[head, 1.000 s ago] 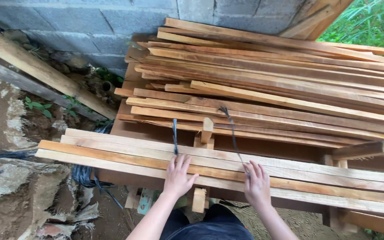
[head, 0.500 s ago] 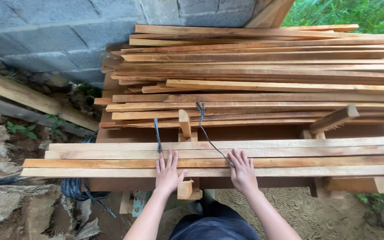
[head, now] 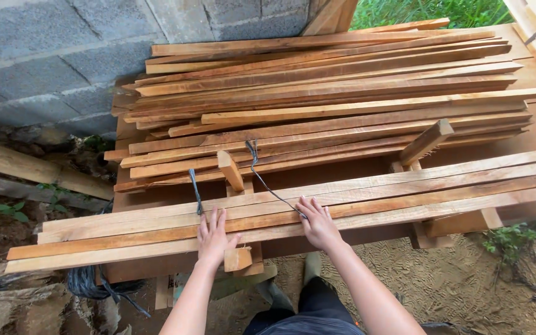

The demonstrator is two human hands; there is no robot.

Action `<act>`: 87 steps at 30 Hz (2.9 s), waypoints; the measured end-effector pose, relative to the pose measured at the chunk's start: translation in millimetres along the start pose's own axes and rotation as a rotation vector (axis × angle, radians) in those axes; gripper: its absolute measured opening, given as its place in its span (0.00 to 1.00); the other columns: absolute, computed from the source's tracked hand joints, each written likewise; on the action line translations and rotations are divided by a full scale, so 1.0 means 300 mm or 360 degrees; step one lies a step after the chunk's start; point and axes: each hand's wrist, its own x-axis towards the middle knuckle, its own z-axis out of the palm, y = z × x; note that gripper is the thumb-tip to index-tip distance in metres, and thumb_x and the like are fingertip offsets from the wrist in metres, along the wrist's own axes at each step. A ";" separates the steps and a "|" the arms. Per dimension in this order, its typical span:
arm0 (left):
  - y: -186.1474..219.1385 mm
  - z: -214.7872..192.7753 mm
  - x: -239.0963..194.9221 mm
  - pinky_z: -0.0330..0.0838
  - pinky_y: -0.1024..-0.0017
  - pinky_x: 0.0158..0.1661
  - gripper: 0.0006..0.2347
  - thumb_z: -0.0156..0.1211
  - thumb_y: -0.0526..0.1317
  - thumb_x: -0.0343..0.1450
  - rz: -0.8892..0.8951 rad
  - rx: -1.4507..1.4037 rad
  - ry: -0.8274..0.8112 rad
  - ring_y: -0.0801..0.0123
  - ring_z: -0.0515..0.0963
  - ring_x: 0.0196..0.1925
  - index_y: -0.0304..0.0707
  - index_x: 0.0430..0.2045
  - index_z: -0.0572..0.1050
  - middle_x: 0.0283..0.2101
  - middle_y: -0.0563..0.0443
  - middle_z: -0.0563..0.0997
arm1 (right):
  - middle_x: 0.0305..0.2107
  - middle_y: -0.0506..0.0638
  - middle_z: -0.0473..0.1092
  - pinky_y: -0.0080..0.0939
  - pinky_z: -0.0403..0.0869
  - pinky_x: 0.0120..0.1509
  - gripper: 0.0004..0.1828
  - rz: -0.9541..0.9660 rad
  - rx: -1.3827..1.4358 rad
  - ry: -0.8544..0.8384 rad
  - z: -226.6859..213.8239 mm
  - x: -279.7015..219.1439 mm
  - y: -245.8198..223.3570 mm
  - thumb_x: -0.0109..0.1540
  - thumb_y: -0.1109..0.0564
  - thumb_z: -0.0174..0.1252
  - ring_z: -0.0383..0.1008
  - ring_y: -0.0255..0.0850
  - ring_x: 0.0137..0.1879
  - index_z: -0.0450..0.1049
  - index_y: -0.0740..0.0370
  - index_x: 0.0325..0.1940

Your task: The person aligns several long wooden planks on a wooden workbench. They then use black plastic zip ties to secure the planks together, wrapping the ties around the stack and pulling them tight to form a bundle.

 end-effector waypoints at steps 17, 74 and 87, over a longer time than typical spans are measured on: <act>0.318 -0.241 0.165 0.57 0.61 0.72 0.38 0.58 0.63 0.69 -0.0062 -0.0302 -0.0298 0.56 0.61 0.76 0.41 0.71 0.58 0.74 0.43 0.62 | 0.59 0.54 0.75 0.49 0.68 0.76 0.20 -0.0041 0.1162 -0.0014 -0.184 -0.050 0.423 0.71 0.54 0.46 0.73 0.49 0.69 0.72 0.56 0.66; 1.293 0.142 0.063 0.36 0.43 0.70 0.42 0.66 0.63 0.63 0.0712 0.0059 -0.0056 0.48 0.43 0.77 0.47 0.69 0.54 0.74 0.45 0.49 | 0.26 0.52 0.77 0.37 0.75 0.40 0.09 0.0598 0.1168 0.0803 -0.239 -0.287 0.847 0.62 0.58 0.57 0.77 0.35 0.32 0.74 0.64 0.45; 1.610 -0.003 0.413 0.76 0.57 0.52 0.34 0.59 0.70 0.62 0.0702 0.0094 -0.0785 0.50 0.83 0.50 0.41 0.51 0.78 0.44 0.39 0.85 | 0.18 0.47 0.58 0.37 0.56 0.23 0.39 0.1533 0.1821 0.0019 -0.254 -0.195 0.905 0.59 0.20 0.58 0.56 0.35 0.19 0.68 0.61 0.30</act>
